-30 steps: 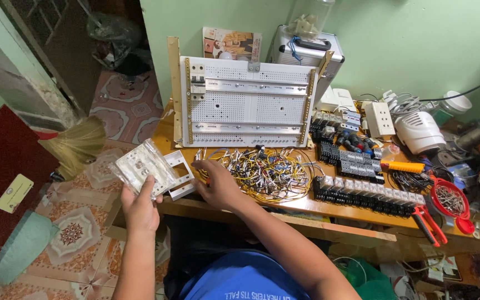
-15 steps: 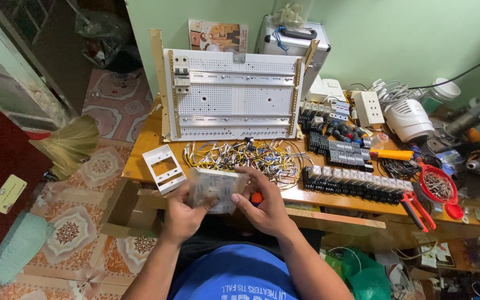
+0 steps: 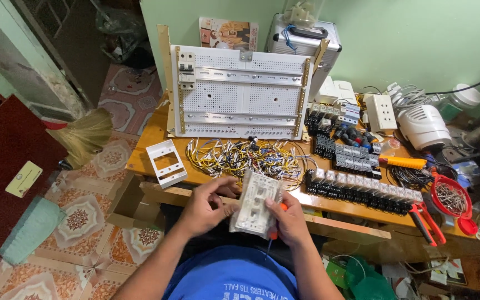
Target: Assembling electrical components onto a DIN rail panel and retrieving parts from storage.
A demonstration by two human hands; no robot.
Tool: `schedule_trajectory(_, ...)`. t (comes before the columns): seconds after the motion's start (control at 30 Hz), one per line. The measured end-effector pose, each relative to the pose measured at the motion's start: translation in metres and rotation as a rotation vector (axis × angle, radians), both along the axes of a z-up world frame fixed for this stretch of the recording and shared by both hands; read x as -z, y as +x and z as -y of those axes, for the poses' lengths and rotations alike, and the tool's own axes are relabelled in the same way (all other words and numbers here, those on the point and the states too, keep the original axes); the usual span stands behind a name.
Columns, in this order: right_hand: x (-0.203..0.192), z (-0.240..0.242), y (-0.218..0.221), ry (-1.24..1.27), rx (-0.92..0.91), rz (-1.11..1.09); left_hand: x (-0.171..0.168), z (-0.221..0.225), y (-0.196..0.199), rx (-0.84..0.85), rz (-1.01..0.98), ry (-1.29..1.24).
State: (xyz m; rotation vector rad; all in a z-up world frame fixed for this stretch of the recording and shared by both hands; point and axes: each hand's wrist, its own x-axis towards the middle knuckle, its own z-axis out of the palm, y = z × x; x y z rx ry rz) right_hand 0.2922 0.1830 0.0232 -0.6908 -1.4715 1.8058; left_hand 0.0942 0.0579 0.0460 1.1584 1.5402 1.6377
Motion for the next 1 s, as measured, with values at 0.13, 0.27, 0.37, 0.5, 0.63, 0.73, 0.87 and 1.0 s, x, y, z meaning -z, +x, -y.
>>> schedule_trajectory(0.13, 0.023, -0.027, 0.024, -0.05, 0.089, -0.026, -0.028, 0.018, -0.062, -0.196, -0.681, 0.05)
schedule_trajectory(0.27, 0.057, -0.063, 0.069, -0.036, 0.008, 0.18, -0.008, 0.03, -0.125, -0.25, -0.921, -0.418)
schedule_trajectory(0.37, 0.061, -0.074, 0.087, 0.026, 0.044, 0.118, -0.011, 0.03, -0.144, -0.085, -0.773, -0.734)
schedule_trajectory(0.5, 0.071, -0.085, 0.105, 0.041, 0.157, 0.104, -0.014, 0.024, -0.157, -0.046, -0.822, -0.83)
schedule_trajectory(0.63, 0.081, -0.091, 0.115, 0.053, 0.178, 0.105, -0.016, 0.018, -0.167, -0.047, -0.96, -0.802)
schedule_trajectory(0.73, 0.083, -0.091, 0.115, 0.078, 0.184, 0.11, -0.035, 0.014, -0.146, -0.034, -1.053, -0.685)
schedule_trajectory(0.87, 0.075, -0.085, 0.11, 0.028, 0.198, 0.168, -0.083, -0.021, -0.105, -0.049, -1.086, -0.392)
schedule_trajectory(1.0, 0.071, -0.086, 0.108, 0.129, 0.105, 0.229, -0.101, -0.104, -0.1, -0.075, -1.171, -0.013)
